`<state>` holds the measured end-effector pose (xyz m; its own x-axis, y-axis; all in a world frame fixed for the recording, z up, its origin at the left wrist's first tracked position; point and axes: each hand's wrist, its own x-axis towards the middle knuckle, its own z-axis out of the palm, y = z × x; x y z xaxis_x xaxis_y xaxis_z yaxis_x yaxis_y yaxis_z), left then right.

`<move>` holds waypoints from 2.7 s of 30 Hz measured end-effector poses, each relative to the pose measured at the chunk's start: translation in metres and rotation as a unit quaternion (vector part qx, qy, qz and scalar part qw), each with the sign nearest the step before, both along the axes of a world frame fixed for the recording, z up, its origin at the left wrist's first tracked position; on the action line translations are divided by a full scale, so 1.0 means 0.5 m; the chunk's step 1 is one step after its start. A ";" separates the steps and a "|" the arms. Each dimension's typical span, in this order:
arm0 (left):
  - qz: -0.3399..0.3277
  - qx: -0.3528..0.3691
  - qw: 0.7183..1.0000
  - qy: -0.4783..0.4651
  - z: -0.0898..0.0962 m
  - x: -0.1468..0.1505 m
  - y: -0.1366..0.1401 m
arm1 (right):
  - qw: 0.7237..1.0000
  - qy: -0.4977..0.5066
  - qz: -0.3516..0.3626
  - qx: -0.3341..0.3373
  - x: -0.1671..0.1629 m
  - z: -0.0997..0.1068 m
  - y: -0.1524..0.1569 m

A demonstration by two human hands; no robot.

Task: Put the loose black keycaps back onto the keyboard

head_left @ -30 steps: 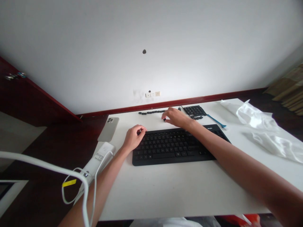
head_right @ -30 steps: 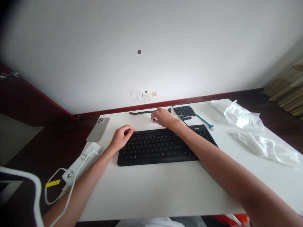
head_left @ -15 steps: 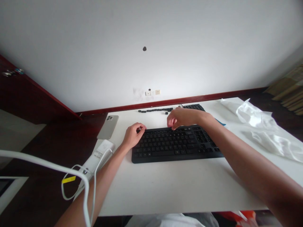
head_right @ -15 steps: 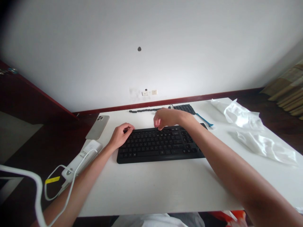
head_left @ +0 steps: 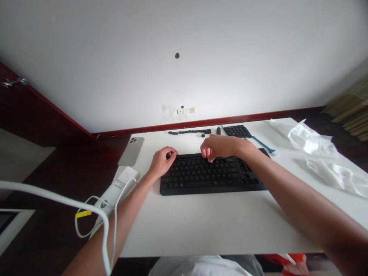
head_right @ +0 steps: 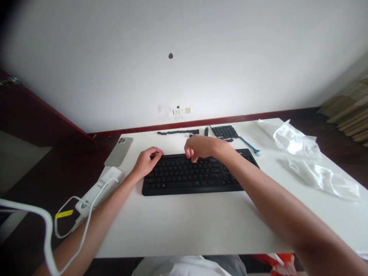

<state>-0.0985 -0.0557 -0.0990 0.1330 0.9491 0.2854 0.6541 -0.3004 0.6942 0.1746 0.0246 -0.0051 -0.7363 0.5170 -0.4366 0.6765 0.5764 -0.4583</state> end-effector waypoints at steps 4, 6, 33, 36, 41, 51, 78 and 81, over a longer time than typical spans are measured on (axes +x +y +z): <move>0.000 0.000 1.000 0.000 0.001 0.001 0.000 | 1.000 -0.010 -0.013 0.004 -0.003 0.001 -0.006; 0.001 -0.001 1.000 0.001 0.002 0.001 0.000 | 1.000 -0.018 -0.015 0.009 -0.006 0.006 -0.013; 0.010 -0.009 1.000 0.020 0.003 0.001 -0.002 | 0.995 -0.040 -0.023 0.088 -0.034 0.034 -0.068; 0.011 -0.009 1.000 0.019 0.004 0.001 -0.001 | 0.994 -0.048 -0.023 0.094 -0.037 0.035 -0.071; 0.013 -0.013 1.000 0.018 0.005 0.001 -0.002 | 0.996 -0.043 -0.034 0.077 -0.033 0.030 -0.069; 0.017 -0.008 1.000 0.023 0.001 0.002 -0.001 | 0.991 -0.078 -0.038 0.103 -0.039 0.029 -0.061; 0.029 -0.018 0.999 0.034 0.001 0.007 0.002 | 0.983 -0.137 -0.024 0.119 -0.063 0.027 -0.053; 0.019 -0.019 0.999 0.022 0.001 0.005 0.002 | 0.986 -0.127 -0.028 0.107 -0.056 0.024 -0.045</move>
